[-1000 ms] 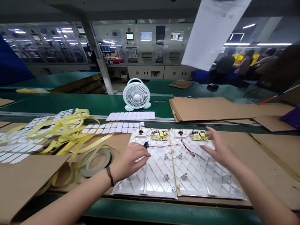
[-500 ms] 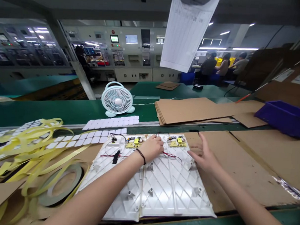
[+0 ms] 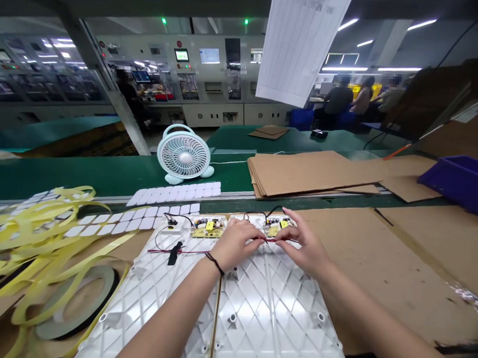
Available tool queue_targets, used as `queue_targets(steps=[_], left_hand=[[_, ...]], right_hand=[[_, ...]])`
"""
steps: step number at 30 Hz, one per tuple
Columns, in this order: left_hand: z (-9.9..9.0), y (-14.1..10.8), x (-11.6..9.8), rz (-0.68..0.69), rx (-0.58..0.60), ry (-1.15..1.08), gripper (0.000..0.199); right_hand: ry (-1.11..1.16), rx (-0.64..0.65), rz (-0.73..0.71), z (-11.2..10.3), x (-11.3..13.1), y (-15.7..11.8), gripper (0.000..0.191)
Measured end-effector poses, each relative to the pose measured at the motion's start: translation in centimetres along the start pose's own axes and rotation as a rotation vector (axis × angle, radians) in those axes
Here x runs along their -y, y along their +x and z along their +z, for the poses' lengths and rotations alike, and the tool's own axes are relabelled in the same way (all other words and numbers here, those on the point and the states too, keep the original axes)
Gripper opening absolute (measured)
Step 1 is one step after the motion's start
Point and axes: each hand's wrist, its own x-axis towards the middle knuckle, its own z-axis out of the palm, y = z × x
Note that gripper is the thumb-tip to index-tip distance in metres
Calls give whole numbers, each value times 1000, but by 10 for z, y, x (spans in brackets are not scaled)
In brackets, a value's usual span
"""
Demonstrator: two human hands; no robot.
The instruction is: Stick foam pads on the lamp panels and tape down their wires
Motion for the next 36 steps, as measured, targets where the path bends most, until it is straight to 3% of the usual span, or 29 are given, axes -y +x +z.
queue_targets(steps=[5,9,16,19,23,26,31,34,36], left_hand=[[9,1,-5,67,-7,-54,15],[9,0,1,34,-22,-85,16],[5,-5,14,-61,-15,-71,19],[10,-6,17,-99,59,-25,19],[17,-6,16,-108,181,81,17],[19,-6,13,-107,205,155,17],[17,-5,9,-115,198,195,19],[18,-6,9,-117,201,209,21],[20,-6,10,-124,191,210,22]], right_hand=[[-13,-17,23,6,-1,-3,61],[-13,0,104,-7,-7,3,75],[-397,-68,226,-79,-23,12,88],[-543,-44,351,-102,-31,10,88],[-646,70,526,-102,-37,6,87],[-706,81,442,-96,-36,7,73],[-633,-103,93,-88,3,14,45],[-361,-182,85,-72,44,17,38],[-158,-108,151,-59,65,18,34]])
